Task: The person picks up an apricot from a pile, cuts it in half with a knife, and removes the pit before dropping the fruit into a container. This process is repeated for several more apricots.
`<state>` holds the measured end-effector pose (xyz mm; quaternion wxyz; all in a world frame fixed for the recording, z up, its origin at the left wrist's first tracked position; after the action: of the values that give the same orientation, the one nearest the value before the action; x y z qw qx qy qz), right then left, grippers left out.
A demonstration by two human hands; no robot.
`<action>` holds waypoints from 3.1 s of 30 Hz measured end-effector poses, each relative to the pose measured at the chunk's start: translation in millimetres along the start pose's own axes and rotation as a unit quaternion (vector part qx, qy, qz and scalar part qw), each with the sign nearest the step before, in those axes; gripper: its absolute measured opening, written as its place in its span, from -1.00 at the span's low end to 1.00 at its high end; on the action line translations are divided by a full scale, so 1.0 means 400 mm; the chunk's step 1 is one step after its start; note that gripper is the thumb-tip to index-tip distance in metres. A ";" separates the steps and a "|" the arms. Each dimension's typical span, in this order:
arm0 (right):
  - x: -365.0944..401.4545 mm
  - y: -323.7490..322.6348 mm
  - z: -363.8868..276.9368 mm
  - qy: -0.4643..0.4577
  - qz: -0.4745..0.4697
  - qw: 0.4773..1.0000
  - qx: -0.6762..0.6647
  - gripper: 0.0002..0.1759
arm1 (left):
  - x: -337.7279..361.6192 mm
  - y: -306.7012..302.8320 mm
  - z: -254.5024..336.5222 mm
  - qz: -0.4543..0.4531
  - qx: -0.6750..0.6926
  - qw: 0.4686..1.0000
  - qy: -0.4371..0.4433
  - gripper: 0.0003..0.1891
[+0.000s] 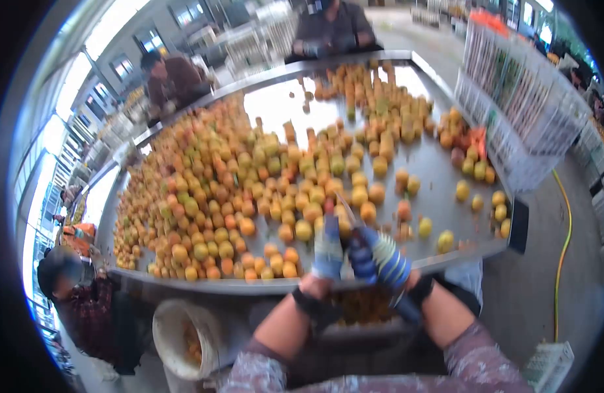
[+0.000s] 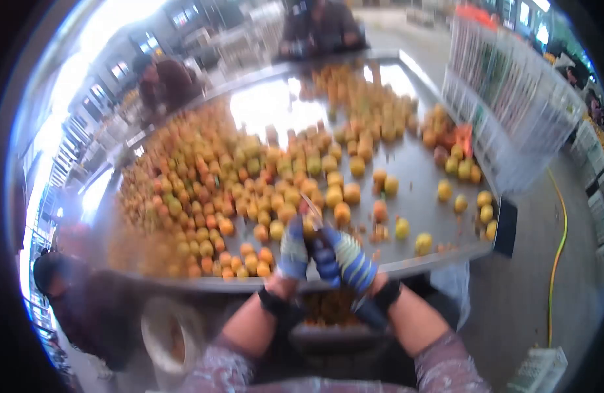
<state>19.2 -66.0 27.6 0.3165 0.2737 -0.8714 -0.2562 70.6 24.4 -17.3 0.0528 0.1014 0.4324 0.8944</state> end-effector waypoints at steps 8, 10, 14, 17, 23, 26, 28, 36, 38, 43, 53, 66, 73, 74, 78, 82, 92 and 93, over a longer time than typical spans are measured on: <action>0.013 -0.034 -0.068 -0.118 0.084 0.969 0.202 -0.52 | -0.030 -0.039 0.008 0.101 0.180 0.975 -0.078 -0.57; 0.039 0.021 -0.138 -0.501 0.205 0.560 0.627 -0.64 | -0.042 -0.047 0.024 0.058 0.211 0.971 -0.093 -0.49; -0.008 -0.075 -0.055 -0.283 0.243 0.785 0.495 -0.73 | -0.023 -0.004 0.039 0.078 0.133 0.988 -0.033 -0.36; 0.012 -0.066 -0.062 -0.305 0.295 0.691 0.585 -0.74 | -0.021 -0.012 0.034 0.062 0.102 0.991 -0.055 -0.38; 0.065 -0.016 -0.087 -0.277 0.332 0.620 0.655 -0.75 | -0.027 -0.024 0.029 0.054 0.026 0.998 -0.025 -0.37; 0.071 -0.012 -0.078 -0.261 0.342 0.595 0.679 -0.74 | -0.017 -0.013 0.015 0.040 -0.002 0.998 -0.046 -0.32; 0.080 -0.016 -0.074 -0.266 0.351 0.581 0.685 -0.74 | -0.030 -0.022 0.003 0.011 -0.114 0.993 -0.039 -0.66; 0.088 -0.032 -0.084 -0.276 0.347 0.596 0.669 -0.72 | 0.022 0.104 0.005 -0.015 0.108 0.994 -0.002 -0.51; 0.087 -0.031 -0.081 -0.270 0.354 0.597 0.668 -0.71 | 0.037 0.136 0.007 -0.047 0.154 0.987 -0.025 -0.45; 0.075 -0.036 -0.074 -0.262 0.324 0.600 0.683 -0.73 | 0.017 0.091 0.026 -0.055 0.174 0.982 -0.055 -0.50; 0.076 -0.018 -0.086 -0.273 0.335 0.580 0.690 -0.74 | 0.033 0.105 0.027 -0.091 0.222 0.968 -0.068 -0.29; 0.076 -0.033 -0.079 -0.260 0.296 0.583 0.711 -0.75 | 0.032 0.108 0.048 -0.115 -0.051 0.992 0.006 -0.37; 0.084 -0.027 -0.093 -0.251 0.329 0.573 0.708 -0.74 | 0.043 0.142 0.003 -0.118 0.166 0.972 -0.118 -0.30; 0.084 -0.026 -0.094 -0.256 0.325 0.570 0.710 -0.74 | 0.040 0.135 0.008 -0.117 0.166 0.972 -0.119 -0.30; 0.085 -0.034 -0.090 -0.244 0.312 0.576 0.716 -0.73 | 0.026 0.114 0.028 -0.131 0.050 0.987 -0.073 -0.46; 0.083 -0.038 -0.097 -0.263 0.305 0.567 0.718 -0.73 | 0.019 0.112 0.033 -0.121 -0.067 0.990 -0.001 -0.53; 0.070 -0.018 -0.076 -0.237 0.314 0.569 0.722 -0.76 | 0.025 0.128 0.024 -0.088 0.160 0.981 -0.063 -0.59; 0.070 -0.011 -0.079 -0.261 0.318 0.579 0.705 -0.76 | 0.031 0.106 0.031 -0.038 0.059 0.997 -0.021 -0.68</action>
<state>24.4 -95.9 57.6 -0.1555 0.0379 -0.8541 0.4949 60.9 9.9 25.0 0.0896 0.1069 0.4869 0.8622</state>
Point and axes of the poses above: each hand's wrist, its own x-axis away from the middle knuckle, its own y-axis out of the palm, z = x × y, the point moved 7 cm from there along -x, towards the middle knuckle, and after that the axes turned 13 degrees about x, right-handed, at the moved point
